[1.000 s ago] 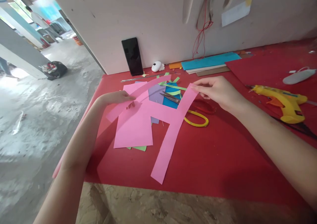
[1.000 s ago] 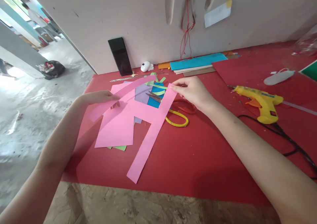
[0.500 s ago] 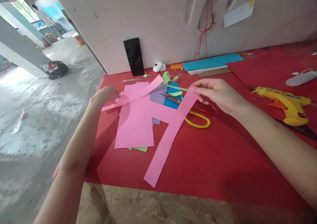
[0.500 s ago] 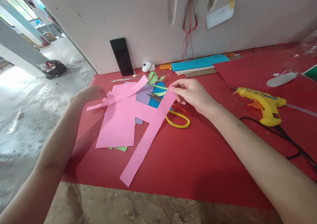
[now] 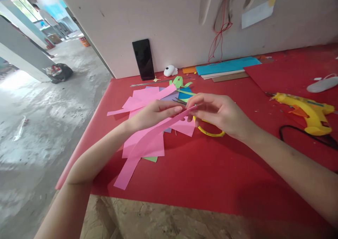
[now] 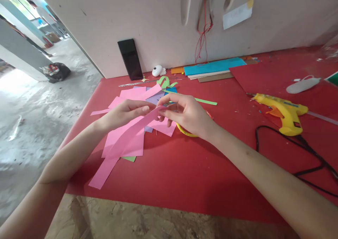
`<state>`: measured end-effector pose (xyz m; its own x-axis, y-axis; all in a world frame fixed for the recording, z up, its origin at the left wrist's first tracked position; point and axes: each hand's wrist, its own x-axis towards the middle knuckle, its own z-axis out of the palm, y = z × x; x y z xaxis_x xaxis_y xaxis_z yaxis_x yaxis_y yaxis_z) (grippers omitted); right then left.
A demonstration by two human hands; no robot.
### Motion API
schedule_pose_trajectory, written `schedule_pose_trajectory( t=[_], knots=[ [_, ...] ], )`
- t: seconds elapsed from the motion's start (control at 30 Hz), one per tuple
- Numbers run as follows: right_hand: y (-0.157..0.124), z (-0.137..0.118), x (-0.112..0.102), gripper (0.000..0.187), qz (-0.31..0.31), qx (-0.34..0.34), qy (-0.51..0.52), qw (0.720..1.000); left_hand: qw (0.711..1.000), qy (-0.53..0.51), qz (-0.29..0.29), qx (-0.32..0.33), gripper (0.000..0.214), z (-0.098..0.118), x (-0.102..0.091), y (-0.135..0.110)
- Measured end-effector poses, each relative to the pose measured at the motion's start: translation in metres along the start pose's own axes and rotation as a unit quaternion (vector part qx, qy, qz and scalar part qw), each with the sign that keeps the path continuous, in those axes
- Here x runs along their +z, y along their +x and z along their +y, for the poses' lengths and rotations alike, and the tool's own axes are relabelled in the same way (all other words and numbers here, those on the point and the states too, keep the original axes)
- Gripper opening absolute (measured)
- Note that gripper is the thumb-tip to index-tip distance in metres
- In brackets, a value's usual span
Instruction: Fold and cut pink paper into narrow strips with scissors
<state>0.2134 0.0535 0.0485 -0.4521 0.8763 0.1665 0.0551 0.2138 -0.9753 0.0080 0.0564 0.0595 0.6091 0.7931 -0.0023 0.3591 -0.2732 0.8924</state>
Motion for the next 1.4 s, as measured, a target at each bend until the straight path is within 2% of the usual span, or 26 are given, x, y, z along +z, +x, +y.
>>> schedule_pose_trajectory(
  t=[0.13,0.33,0.47,0.6,0.67,0.8,0.93,1.13,1.23,1.4],
  knots=[
    [-0.001,0.001,0.002,0.004,0.018,-0.070,-0.026,0.997,0.999,-0.035,-0.007,0.012,0.040,0.006,0.003,-0.004],
    [-0.004,0.000,0.003,0.004,0.046,-0.090,-0.059,0.993,0.997,-0.073,0.009,0.001,0.044,0.006,0.004,-0.004],
    [-0.008,-0.004,0.003,0.006,0.054,-0.126,-0.080,0.987,0.995,-0.097,0.003,0.000,0.041,0.009,0.004,-0.006],
    [-0.012,-0.005,0.007,0.009,0.067,-0.172,-0.152,0.971,0.998,-0.025,0.065,0.003,0.035,0.017,0.010,-0.011],
    [-0.015,-0.005,0.010,0.013,0.080,-0.211,-0.205,0.953,0.993,0.037,0.097,0.047,0.029,0.021,0.016,-0.014],
    [-0.022,-0.005,0.017,0.020,0.112,-0.285,-0.271,0.912,0.974,0.133,0.114,0.143,0.021,0.024,0.023,-0.021],
    [-0.028,-0.011,0.022,0.026,0.134,-0.260,-0.266,0.918,0.957,0.177,0.133,0.187,0.027,0.027,0.023,-0.026],
    [-0.034,-0.022,0.024,0.022,0.140,-0.201,-0.217,0.945,0.940,0.218,0.145,0.217,0.029,0.032,0.024,-0.033],
    [-0.036,-0.026,0.023,0.022,0.142,-0.205,-0.228,0.941,0.931,0.239,0.156,0.229,0.031,0.034,0.024,-0.036],
    [-0.041,-0.034,0.020,0.018,0.144,-0.208,-0.264,0.931,0.909,0.264,0.207,0.249,0.026,0.038,0.022,-0.039]
  ],
)
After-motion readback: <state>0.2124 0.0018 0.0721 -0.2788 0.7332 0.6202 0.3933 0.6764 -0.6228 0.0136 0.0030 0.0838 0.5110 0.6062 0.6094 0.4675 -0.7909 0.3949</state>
